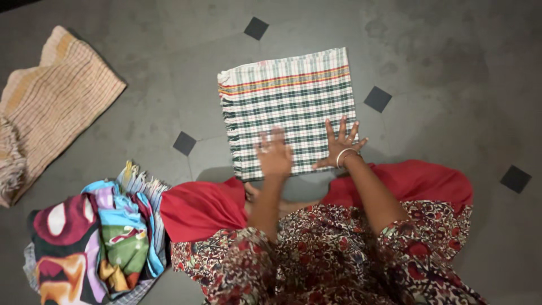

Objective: The person folds a large checkered towel by hand on the floor, smoothing and aligning edges before folding it into a compact rectangle. The person repeatedly adjusts the towel to ensure neatness and then stacks the folded towel.

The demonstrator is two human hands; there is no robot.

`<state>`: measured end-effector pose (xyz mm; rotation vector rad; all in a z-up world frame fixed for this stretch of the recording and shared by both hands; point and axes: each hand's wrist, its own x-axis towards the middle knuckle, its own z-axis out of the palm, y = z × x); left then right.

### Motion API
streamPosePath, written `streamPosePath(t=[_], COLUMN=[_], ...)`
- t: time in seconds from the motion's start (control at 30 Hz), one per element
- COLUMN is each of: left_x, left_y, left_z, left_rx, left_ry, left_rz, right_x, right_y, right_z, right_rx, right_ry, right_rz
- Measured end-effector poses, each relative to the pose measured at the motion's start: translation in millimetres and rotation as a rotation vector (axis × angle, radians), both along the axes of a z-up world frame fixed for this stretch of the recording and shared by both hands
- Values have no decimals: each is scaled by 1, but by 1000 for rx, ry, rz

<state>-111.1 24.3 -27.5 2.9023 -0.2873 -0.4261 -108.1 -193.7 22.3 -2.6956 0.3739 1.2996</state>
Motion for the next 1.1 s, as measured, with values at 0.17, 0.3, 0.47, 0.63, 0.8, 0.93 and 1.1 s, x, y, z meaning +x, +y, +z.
streamPosePath(t=[0.17,0.3,0.47,0.63,0.8,0.93,1.1], left_x=[-48,-30,9,10,-9,-13,14], left_y=[-27,-3,50,64,29,16,37], left_z=[16,17,17,25,33,36,50], left_rx=[-60,-6,51,118,82,90,70], left_ry=[89,77,93,114,214,132,322], left_rz=[-72,33,291,329,-229,-324,-9], right_x=[-20,-36,-32,-25,-29,-36,-12], right_y=[1,42,71,2,24,78,32], right_z=[-21,-38,-49,-43,-49,-58,-57], right_rx=[62,-57,90,-124,-24,148,90], right_ry=[-275,-541,-502,-521,-680,-699,-590], right_rz=[-140,80,180,-186,-55,263,175])
